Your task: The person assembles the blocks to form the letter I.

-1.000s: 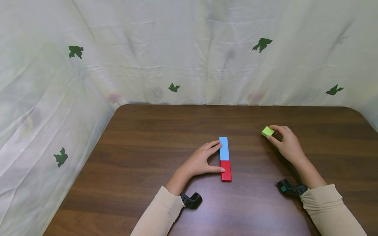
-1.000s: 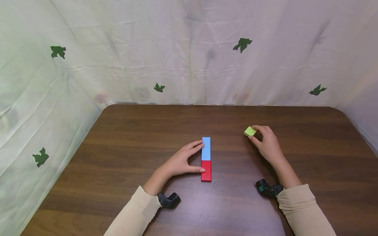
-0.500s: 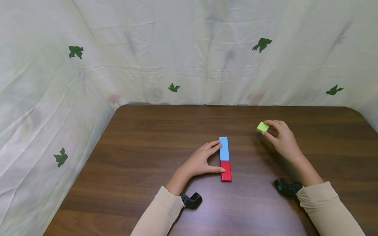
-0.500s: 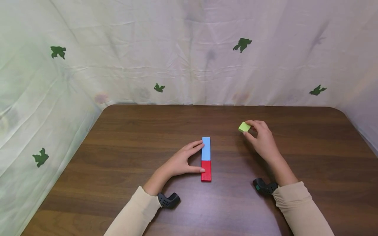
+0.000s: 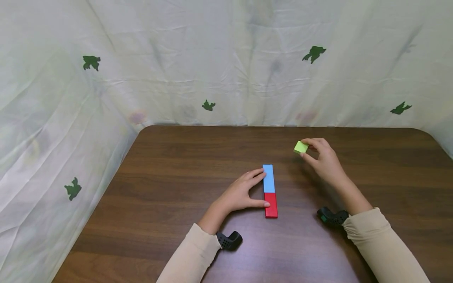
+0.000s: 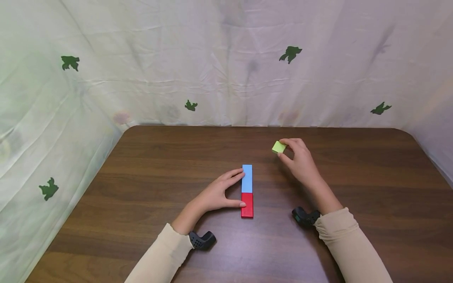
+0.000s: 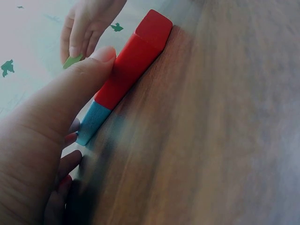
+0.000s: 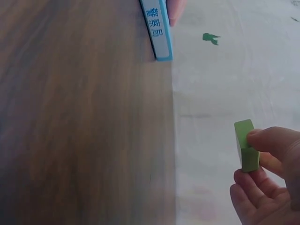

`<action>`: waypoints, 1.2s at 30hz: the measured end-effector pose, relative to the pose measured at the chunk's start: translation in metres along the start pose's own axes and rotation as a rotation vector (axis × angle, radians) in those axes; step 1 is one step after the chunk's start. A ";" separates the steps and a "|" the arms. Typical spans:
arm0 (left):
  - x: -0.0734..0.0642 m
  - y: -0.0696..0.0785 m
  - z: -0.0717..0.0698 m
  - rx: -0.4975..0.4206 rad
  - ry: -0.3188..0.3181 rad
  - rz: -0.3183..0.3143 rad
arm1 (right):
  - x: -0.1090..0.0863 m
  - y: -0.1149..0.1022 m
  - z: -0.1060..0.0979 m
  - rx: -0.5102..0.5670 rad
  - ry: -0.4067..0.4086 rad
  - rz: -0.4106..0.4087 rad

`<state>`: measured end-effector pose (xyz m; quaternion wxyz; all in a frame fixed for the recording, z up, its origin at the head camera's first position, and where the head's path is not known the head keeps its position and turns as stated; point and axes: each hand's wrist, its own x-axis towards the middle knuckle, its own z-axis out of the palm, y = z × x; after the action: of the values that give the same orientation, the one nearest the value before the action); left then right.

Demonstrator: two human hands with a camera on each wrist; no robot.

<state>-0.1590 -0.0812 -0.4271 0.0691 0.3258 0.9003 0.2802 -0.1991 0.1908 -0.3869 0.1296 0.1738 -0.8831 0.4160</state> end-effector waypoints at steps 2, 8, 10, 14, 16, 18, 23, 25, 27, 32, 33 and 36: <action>0.000 0.000 0.000 0.000 0.000 0.002 | 0.003 -0.001 0.003 0.007 -0.008 -0.006; 0.000 0.000 0.000 -0.007 0.003 0.002 | 0.012 -0.006 0.013 0.017 -0.037 -0.022; 0.000 0.000 0.000 -0.007 0.004 0.000 | 0.015 -0.007 0.016 0.026 -0.048 -0.025; 0.000 0.000 0.000 -0.004 0.005 0.002 | 0.019 -0.009 0.024 0.033 -0.065 -0.032; 0.000 0.000 0.000 -0.001 0.007 0.006 | 0.020 -0.010 0.027 0.027 -0.075 -0.040; 0.000 -0.001 0.000 0.001 0.007 0.008 | 0.021 -0.011 0.031 0.026 -0.088 -0.044; 0.001 -0.001 0.000 0.002 0.003 0.006 | 0.023 -0.011 0.040 0.042 -0.122 -0.046; 0.000 -0.001 0.000 0.003 0.001 0.004 | 0.024 -0.012 0.043 0.050 -0.130 -0.049; 0.000 -0.001 0.000 0.004 0.000 0.004 | 0.026 -0.012 0.046 0.051 -0.137 -0.049; 0.000 -0.001 0.000 0.003 0.000 0.004 | 0.028 -0.011 0.052 0.055 -0.149 -0.049; 0.000 -0.001 0.000 0.001 0.000 0.002 | 0.028 -0.010 0.053 0.056 -0.151 -0.048; 0.001 -0.001 0.000 -0.005 -0.003 -0.001 | 0.028 -0.009 0.057 0.058 -0.159 -0.039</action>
<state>-0.1599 -0.0811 -0.4278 0.0714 0.3257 0.8996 0.2819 -0.2258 0.1356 -0.4058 0.0621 0.2274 -0.8747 0.4235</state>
